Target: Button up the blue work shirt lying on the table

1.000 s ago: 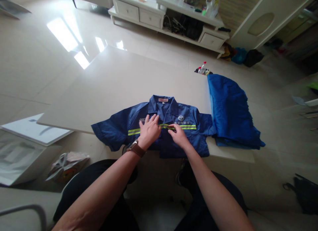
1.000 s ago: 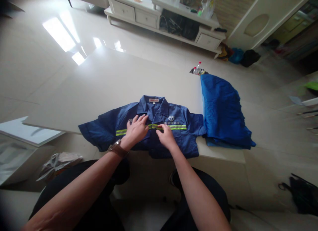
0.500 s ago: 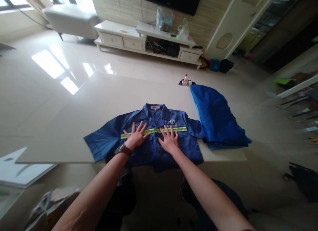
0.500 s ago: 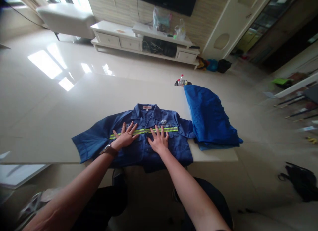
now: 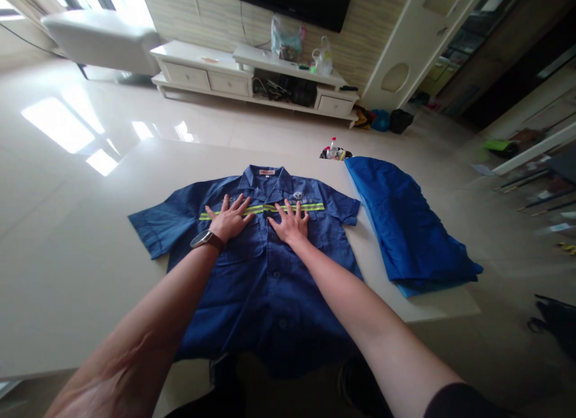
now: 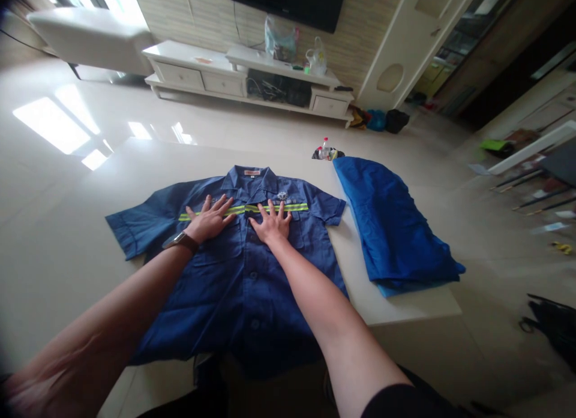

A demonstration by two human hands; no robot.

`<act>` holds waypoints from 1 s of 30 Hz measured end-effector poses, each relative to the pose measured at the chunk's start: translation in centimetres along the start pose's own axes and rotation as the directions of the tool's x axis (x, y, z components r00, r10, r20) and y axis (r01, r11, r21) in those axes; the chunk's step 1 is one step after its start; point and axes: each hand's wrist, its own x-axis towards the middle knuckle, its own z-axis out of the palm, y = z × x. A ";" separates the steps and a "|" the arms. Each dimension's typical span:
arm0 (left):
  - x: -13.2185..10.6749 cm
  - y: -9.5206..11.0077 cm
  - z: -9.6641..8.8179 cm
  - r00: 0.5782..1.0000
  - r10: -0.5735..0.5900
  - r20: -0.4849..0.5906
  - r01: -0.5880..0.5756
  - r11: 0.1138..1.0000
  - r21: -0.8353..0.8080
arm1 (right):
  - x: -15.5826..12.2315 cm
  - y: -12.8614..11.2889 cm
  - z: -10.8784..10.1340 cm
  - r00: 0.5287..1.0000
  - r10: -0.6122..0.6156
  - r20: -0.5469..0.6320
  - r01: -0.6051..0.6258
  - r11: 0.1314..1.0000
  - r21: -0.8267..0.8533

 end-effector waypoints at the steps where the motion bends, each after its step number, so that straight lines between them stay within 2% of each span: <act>1: 0.7 -0.4 -0.2 1.000 0.007 -0.013 -0.007 1.000 0.001 | 0.9 -0.3 0.2 1.000 0.002 -0.004 -0.002 1.000 0.005; 7: 4.7 -2.1 -0.9 0.997 0.031 -0.069 -0.032 0.999 -0.005 | 5.8 -1.1 1.1 1.000 0.005 -0.027 -0.004 1.000 0.030; 10: 5.9 -2.4 -0.8 0.991 0.063 -0.116 -0.066 0.997 -0.025 | 7.6 -1.0 1.3 0.998 -0.011 -0.065 0.014 0.998 0.056; 13: 5.4 -2.3 -1.1 0.970 0.098 -0.221 -0.121 0.988 -0.093 | 7.5 -0.8 0.3 0.989 -0.065 -0.129 0.072 0.996 0.054; 15: 3.4 -2.5 -2.1 0.935 0.071 -0.346 -0.126 0.982 -0.139 | 5.5 -0.4 -1.1 0.969 -0.193 -0.152 0.200 0.979 0.030; 17: -0.4 -3.0 -4.1 0.892 -0.002 -0.451 -0.080 0.984 -0.161 | 2.0 0.6 -2.7 0.938 -0.307 -0.162 0.318 0.947 0.042; 19: -5.9 -3.6 -6.5 0.829 -0.051 -0.557 -0.068 0.979 -0.191 | -2.7 2.5 -4.3 0.911 -0.385 -0.150 0.398 0.915 0.066; 21: -13.1 -4.2 -8.3 0.746 -0.057 -0.664 -0.123 0.967 -0.221 | -7.9 5.2 -5.2 0.869 -0.486 -0.089 0.492 0.867 0.072; 23: -21.1 -4.7 -8.6 0.661 -0.124 -0.740 -0.095 0.964 -0.247 | -12.8 8.1 -5.2 0.844 -0.535 -0.029 0.536 0.841 0.074; 24: -25.1 -5.0 -8.0 0.602 -0.216 -0.769 -0.054 0.949 -0.309 | -14.8 9.4 -4.9 0.843 -0.537 -0.007 0.536 0.841 0.074; 25: -29.0 -5.4 -6.9 0.566 -0.304 -0.766 -0.004 0.929 -0.371 | -16.4 10.5 -4.5 0.845 -0.534 0.014 0.532 0.844 0.069; 26: -32.6 -6.0 -5.4 0.550 -0.390 -0.739 0.064 0.901 -0.428 | -17.7 11.3 -4.1 0.845 -0.534 0.037 0.532 0.845 0.051; 28: -38.8 -7.5 -1.6 0.486 -0.600 -0.635 0.248 0.792 -0.559 | -19.1 12.0 -3.5 0.853 -0.519 0.057 0.519 0.855 0.018; 30: -43.5 -9.5 2.7 0.391 -0.778 -0.492 0.497 0.628 -0.599 | -19.5 12.0 -3.2 0.867 -0.495 0.054 0.495 0.869 0.007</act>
